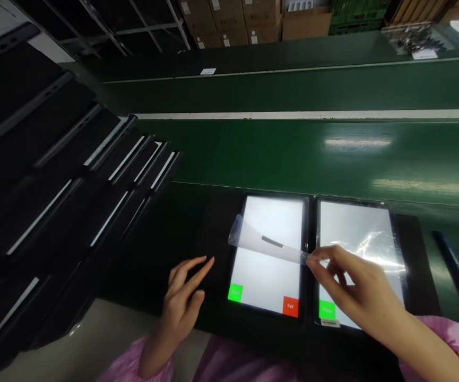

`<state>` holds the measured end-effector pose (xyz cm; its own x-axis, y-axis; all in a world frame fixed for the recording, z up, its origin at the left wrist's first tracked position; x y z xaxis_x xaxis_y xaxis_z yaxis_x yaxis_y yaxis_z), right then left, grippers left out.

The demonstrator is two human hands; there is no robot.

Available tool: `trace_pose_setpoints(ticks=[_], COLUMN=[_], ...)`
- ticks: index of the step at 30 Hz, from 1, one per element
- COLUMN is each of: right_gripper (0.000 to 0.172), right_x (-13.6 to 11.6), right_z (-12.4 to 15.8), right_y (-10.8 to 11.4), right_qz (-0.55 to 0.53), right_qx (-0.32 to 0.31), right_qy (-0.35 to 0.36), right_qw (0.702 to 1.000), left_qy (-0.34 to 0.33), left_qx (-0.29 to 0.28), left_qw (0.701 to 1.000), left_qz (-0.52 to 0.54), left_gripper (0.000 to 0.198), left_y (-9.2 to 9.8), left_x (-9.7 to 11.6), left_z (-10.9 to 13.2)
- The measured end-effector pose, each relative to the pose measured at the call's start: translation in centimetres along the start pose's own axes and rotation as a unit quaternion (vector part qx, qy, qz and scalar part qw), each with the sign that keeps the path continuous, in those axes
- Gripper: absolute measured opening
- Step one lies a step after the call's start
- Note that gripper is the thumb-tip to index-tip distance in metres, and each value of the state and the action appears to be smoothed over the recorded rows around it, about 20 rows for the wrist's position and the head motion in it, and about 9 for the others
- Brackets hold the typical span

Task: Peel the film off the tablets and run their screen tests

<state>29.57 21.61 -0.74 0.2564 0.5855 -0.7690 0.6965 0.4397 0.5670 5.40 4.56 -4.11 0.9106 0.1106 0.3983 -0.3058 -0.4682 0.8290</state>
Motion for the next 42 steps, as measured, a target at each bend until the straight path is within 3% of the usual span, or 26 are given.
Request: trace_pose_setpoints(ticks=[3, 4, 8, 10, 13, 16, 19, 24, 28, 33, 37, 40, 42], right_gripper=[0.015, 0.015, 0.042, 0.043, 0.043, 0.034, 0.042, 0.035, 0.035, 0.041, 0.041, 0.034, 0.033], right_x=[-0.6, -1.1, -4.4, -5.2, -4.6, -4.4, -5.0, -3.7, -1.8, -2.2, -3.0, -2.0, 0.2], right_z=[0.1, 0.2, 2.5, 4.5, 6.9, 7.8, 7.8, 8.9, 10.0, 8.7, 8.0, 7.8, 6.9], right_y=[-1.1, -2.0, -5.1, -4.8, -2.8, -0.7, -0.1, 1.7, 2.0, 1.4, 1.3, 3.2, 5.5], right_qz=[-0.019, -0.018, 0.07, 0.123, 0.177, 0.267, 0.337, 0.33, 0.339, 0.381, 0.408, 0.381, 0.347], right_qx=[-0.007, -0.033, -0.174, -0.185, -0.149, -0.104, -0.103, -0.051, -0.04, -0.04, -0.037, -0.013, 0.021], right_qy=[0.016, 0.029, 0.162, 0.231, 0.263, 0.259, 0.242, 0.149, 0.101, 0.133, 0.173, 0.172, 0.142], right_qw=[1.0, 0.999, 0.969, 0.947, 0.937, 0.922, 0.904, 0.931, 0.934, 0.914, 0.896, 0.909, 0.927], left_qy=[0.021, 0.027, 0.033, 0.01, -0.062, -0.129, -0.137, -0.072, -0.106, -0.158, -0.158, -0.138, -0.118], left_qx=[0.01, 0.009, -0.018, -0.05, -0.074, -0.075, -0.074, -0.032, -0.028, -0.066, -0.089, -0.082, -0.074], left_qw=[0.999, 0.998, 0.997, 0.996, 0.993, 0.989, 0.988, 0.997, 0.994, 0.985, 0.982, 0.984, 0.987], left_qz=[0.041, 0.051, 0.074, 0.079, 0.065, 0.004, -0.005, -0.004, -0.017, 0.01, -0.049, -0.084, -0.074], left_gripper=[0.042, 0.042, 0.042, 0.045, 0.048, 0.041, 0.041, 0.05, 0.05, 0.055, 0.056, 0.055, 0.057], left_y=[0.4, 0.5, 0.8, 0.8, 1.1, 0.9, 0.5, 0.0, -0.8, -1.1, -1.7, -1.7, -1.4], left_x=[-0.3, -0.2, 0.6, 1.4, 3.2, 4.5, 4.2, 1.9, 2.9, 4.8, 5.3, 5.2, 5.0], left_z=[0.3, 0.4, 0.3, 0.4, 0.9, 1.4, 1.3, -0.5, -1.2, -1.1, -1.0, -0.9, -0.8])
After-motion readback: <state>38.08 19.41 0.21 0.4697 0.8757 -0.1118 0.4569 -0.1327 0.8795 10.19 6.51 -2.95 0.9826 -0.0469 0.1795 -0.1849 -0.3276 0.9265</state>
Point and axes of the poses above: each hand's wrist, its own z-axis away from the middle knuckle, its own y-axis out of the back of the hand, x = y × z, the point moved 10 cm from there along -z, towards the middle knuckle, and after that the axes turned 10 degrees about y, right-handed, at the moved point
